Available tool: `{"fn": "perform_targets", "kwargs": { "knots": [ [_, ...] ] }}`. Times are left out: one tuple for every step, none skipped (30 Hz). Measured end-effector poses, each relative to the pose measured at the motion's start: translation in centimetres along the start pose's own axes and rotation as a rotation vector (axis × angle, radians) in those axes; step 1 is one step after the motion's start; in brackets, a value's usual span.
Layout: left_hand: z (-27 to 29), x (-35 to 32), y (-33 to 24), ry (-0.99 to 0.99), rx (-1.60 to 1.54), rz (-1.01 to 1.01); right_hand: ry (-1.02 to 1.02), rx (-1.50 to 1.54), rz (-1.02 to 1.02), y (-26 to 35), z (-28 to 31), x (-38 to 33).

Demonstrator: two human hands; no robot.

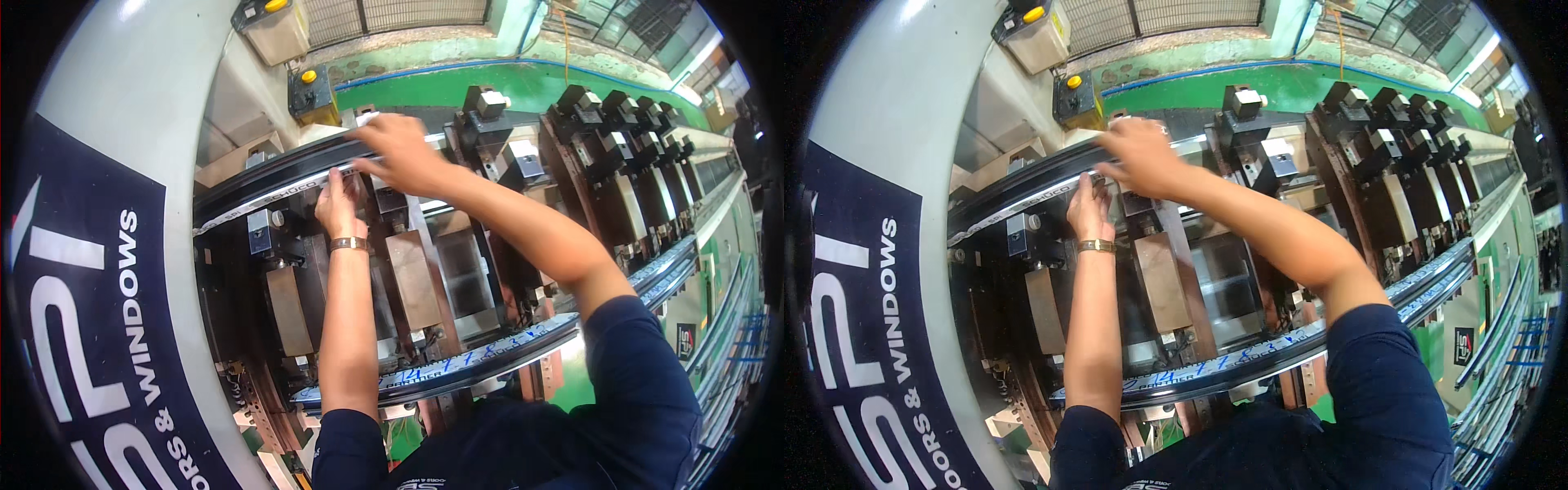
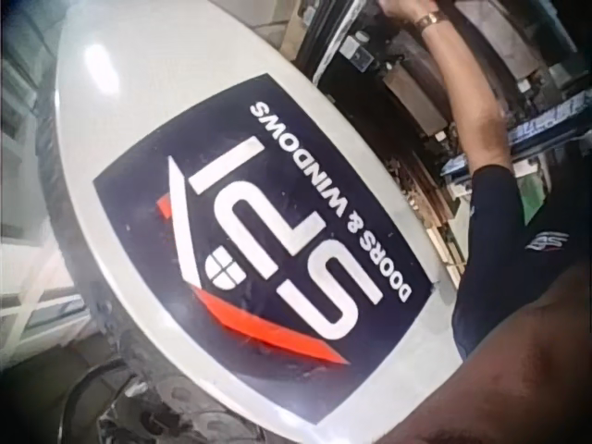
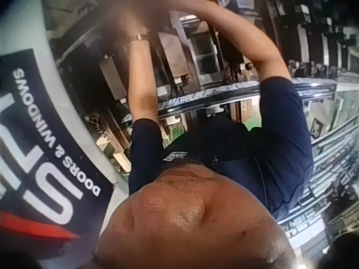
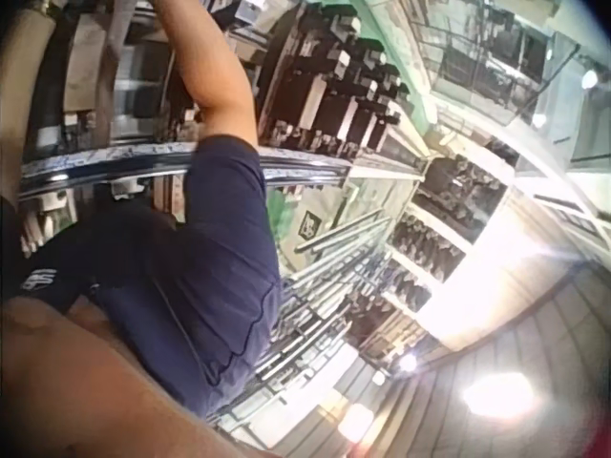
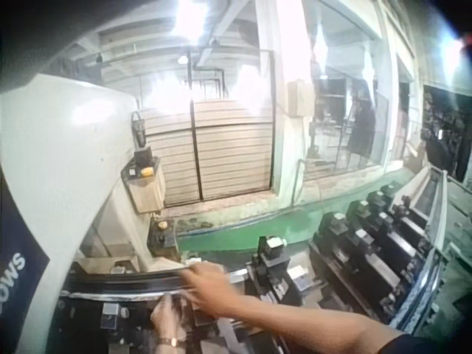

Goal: Reviewing technical manual instructions then inspecting and cleaning machine components using a brush.

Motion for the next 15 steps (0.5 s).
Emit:
{"fn": "perform_targets", "kwargs": {
  "knots": [
    [-0.5,-0.1,0.3,-0.038,0.019,0.029,-0.019,-0.044,-0.058,-2.6,4.1,-2.7],
    [-0.5,-0.1,0.6,-0.084,0.042,0.054,-0.024,-0.042,-0.105,-5.0,8.4,-5.5],
    [-2.0,-0.5,1.2,-0.063,0.034,0.082,-0.115,-0.096,-0.171,-7.9,13.7,-9.0],
    [-2.5,-0.5,1.5,-0.056,0.058,0.083,-0.145,-0.171,-0.282,-10.8,18.5,-12.9],
    [-1.7,-0.3,0.9,-0.057,0.037,0.075,-0.227,-0.289,-0.404,-11.8,23.3,-16.9],
    [-0.8,0.0,0.5,-0.065,0.031,0.068,-0.300,-0.309,-0.535,-12.8,27.6,-21.1],
    [0.0,0.3,0.1,-0.075,0.010,0.081,-0.369,-0.387,-0.613,-13.8,31.4,-25.9],
    [-1.0,-0.2,0.3,-0.062,0.033,0.100,-0.413,-0.340,-0.749,-16.9,36.1,-33.1],
    [-0.8,0.0,0.0,-0.053,0.011,0.094,-0.515,-0.571,-0.850,-18.2,39.6,-40.4],
    [-0.3,0.2,-0.4,-0.050,-0.007,0.084,-0.539,-0.589,-1.062,-20.4,42.7,-48.6],
    [-1.9,-0.1,0.8,-0.045,-0.014,0.111,-0.699,-0.561,-1.180,-22.3,47.3,-60.3],
    [-3.5,-0.2,2.9,-0.026,-0.029,0.134,-0.840,-0.442,-1.178,-23.3,52.4,-72.4],
    [-1.3,0.3,1.3,-0.026,-0.004,0.102,-0.876,-0.778,-1.454,-21.5,50.2,-77.6],
    [-0.5,0.5,0.7,-0.008,-0.003,0.098,-0.863,-0.934,-1.669,-19.9,49.6,-83.8],
    [-0.2,0.4,0.2,-0.021,0.036,0.074,-0.827,-0.991,-1.918,-18.6,48.2,-89.8]
  ]
}}
Point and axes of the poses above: each hand's wrist, its own x-axis towards the middle knuckle, its own z-axis out of the back of the hand, y = z × x, the point moved 8 cm from there along x, towards the middle knuckle, and after that the axes turned 7 degrees about -z, right-handed, at the moved point
